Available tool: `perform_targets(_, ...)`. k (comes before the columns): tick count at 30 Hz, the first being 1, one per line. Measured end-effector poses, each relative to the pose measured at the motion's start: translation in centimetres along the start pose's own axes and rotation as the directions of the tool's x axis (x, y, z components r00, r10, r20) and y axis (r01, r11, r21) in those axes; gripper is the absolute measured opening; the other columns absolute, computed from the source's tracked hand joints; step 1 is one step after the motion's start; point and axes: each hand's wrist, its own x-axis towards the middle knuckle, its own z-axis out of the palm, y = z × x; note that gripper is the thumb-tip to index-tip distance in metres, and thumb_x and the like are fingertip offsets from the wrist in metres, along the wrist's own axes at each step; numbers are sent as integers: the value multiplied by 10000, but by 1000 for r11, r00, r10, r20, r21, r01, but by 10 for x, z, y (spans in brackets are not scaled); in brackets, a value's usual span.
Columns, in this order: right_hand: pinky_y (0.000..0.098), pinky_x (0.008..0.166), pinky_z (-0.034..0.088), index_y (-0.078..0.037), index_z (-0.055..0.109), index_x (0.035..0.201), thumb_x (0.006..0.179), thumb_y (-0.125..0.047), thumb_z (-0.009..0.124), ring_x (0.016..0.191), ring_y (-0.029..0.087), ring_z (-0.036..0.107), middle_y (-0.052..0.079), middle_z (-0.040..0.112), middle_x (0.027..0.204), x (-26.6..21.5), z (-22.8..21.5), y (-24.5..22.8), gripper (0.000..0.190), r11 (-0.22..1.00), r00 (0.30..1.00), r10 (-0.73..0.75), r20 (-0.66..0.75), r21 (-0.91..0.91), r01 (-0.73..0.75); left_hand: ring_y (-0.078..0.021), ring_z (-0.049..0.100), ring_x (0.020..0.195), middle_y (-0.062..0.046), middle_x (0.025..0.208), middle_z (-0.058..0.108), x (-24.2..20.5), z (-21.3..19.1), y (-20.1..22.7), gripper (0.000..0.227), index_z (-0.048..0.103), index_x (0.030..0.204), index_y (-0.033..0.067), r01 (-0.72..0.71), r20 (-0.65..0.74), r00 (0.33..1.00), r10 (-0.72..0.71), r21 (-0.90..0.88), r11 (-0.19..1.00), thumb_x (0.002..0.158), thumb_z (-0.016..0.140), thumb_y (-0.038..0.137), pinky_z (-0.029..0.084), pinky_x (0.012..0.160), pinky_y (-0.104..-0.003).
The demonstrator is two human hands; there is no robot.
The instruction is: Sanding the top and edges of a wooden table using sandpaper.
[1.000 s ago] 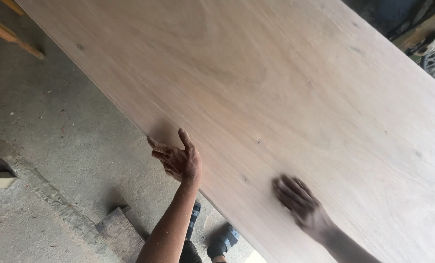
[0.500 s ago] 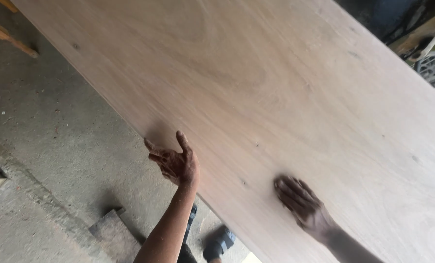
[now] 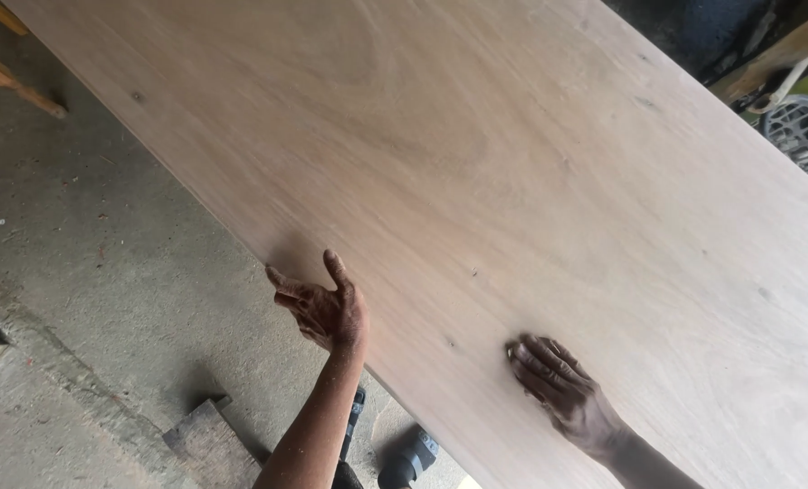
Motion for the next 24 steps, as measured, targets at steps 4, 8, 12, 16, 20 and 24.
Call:
perform_targets(4, 465, 1233, 330, -60, 554, 1431, 954, -71, 635, 1461, 259, 411, 131, 480, 1541, 54, 52, 9, 484, 999, 995, 49, 89, -19, -47, -373, 620, 1053, -283, 1317, 407, -7, -13, 15, 1069, 15, 1619, 69, 68, 53, 996, -68, 7, 998, 927, 380, 798, 562, 797, -515)
perform_targets(8, 411, 1332, 254, -125, 501, 1475, 1055, -121, 561, 1578, 217, 276, 90, 376, 1642, 132, 88, 13, 425, 998, 998, -47, 41, -47, 48, -372, 626, 1081, -277, 1333, 420, -7, -12, 11, 1070, 17, 1622, 79, 92, 62, 994, -94, 33, 995, 921, 367, 807, 558, 829, -524)
perform_targets(12, 433, 1260, 211, -108, 463, 1527, 1032, -96, 568, 1526, 198, 277, 53, 376, 1635, 51, 52, 9, 507, 931, 931, 140, 337, 275, -239, -415, 609, 1113, -295, 1393, 394, -7, -7, 4, 1048, 38, 1618, 71, 16, 17, 1000, -15, -20, 1000, 947, 369, 804, 543, 854, -558)
perform_targets(16, 423, 1290, 272, -159, 472, 1515, 1026, -140, 568, 1559, 171, 310, 9, 393, 1636, -8, 11, 0, 498, 998, 999, 43, 33, 34, -44, -436, 576, 1164, -301, 1388, 378, -7, -12, 12, 1045, 31, 1628, 81, 47, 26, 999, -47, -13, 999, 951, 373, 800, 486, 916, -619)
perform_targets(20, 420, 1304, 214, -160, 424, 1554, 1064, -196, 493, 1567, 210, 250, 53, 302, 1674, 48, 58, 10, 496, 998, 1000, 3, -2, 55, -3, -440, 585, 1134, -289, 1398, 385, -14, -24, 26, 1081, 48, 1629, 112, 130, 71, 989, -128, -19, 991, 886, 381, 822, 484, 929, -628)
perform_targets(24, 398, 1280, 133, -181, 360, 1578, 1055, -201, 389, 1562, 224, 183, 55, 226, 1693, 133, 111, 0, 524, 980, 959, 189, 212, -106, -169, -399, 662, 1012, -300, 1350, 411, 3, -13, 1, 1119, 53, 1593, 107, 108, 42, 993, -106, -44, 993, 804, 344, 845, 635, 771, -530)
